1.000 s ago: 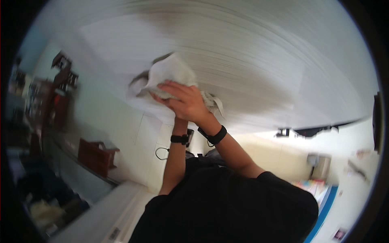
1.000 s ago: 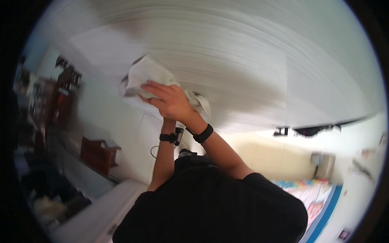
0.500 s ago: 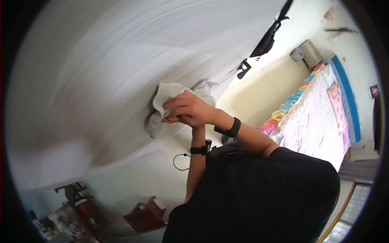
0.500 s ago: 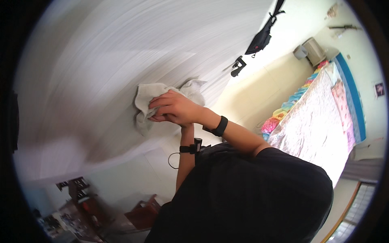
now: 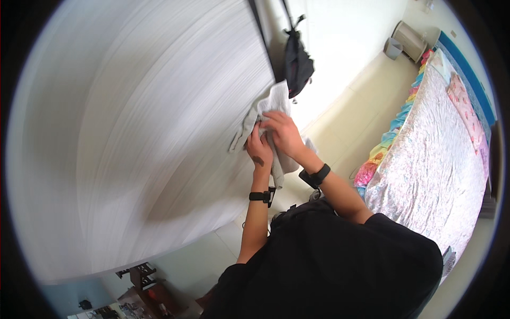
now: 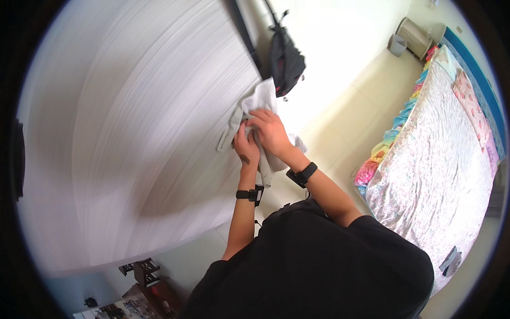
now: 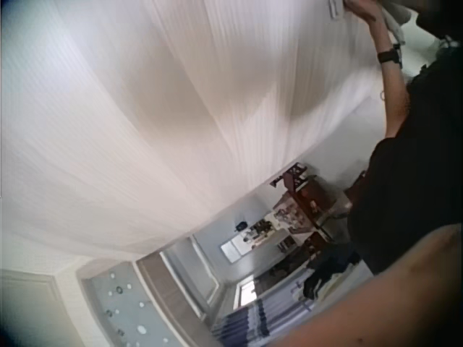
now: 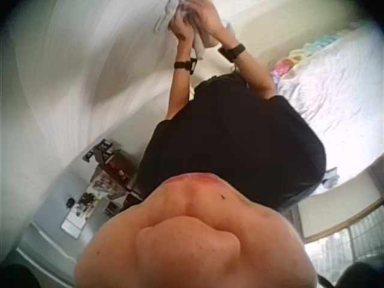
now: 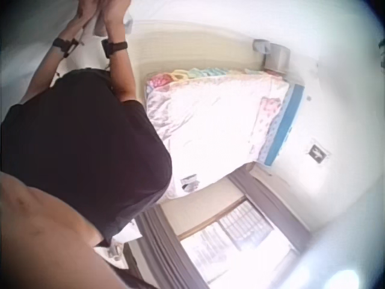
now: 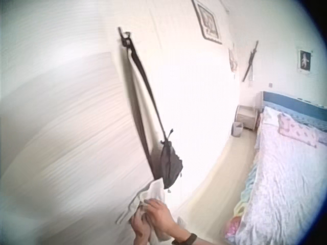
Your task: The person wipes various surfaces in a bedroom using a cloth, including the wall, a white cabinet top, a wooden door, a window frame and sill, and a curtain.
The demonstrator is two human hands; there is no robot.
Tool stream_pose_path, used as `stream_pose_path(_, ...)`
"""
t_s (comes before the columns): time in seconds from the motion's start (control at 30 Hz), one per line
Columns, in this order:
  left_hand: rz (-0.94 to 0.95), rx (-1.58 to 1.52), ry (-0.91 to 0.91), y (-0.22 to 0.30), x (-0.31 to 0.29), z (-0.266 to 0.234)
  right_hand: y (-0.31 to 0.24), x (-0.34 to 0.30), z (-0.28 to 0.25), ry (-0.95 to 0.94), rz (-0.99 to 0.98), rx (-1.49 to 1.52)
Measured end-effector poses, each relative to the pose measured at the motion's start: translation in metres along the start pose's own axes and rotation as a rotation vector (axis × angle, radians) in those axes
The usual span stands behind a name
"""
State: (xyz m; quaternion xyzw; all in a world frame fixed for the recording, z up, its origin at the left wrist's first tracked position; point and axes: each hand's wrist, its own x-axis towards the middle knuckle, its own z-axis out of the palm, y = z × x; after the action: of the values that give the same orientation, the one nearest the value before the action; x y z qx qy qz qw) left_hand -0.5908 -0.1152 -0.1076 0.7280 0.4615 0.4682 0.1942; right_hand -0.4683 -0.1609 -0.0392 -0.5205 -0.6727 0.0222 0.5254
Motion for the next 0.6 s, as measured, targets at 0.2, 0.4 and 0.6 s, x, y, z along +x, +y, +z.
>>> stream_pose_path(0.2,0.005,0.588,-0.124,0.002,-0.043,0.089,0.133,-0.09,0.015,-0.185,0.144,0.036)
stream_pose_path(0.4,0.015,0.229,-0.531,-0.063,-0.107,0.151,0.228,-0.166,-0.013,-0.608,0.585,0.27)
stream_pose_path(0.6,0.085,-0.112,-0.452,0.012,-0.061,0.254,0.327,-0.15,-0.116,-0.538,0.823,0.457)
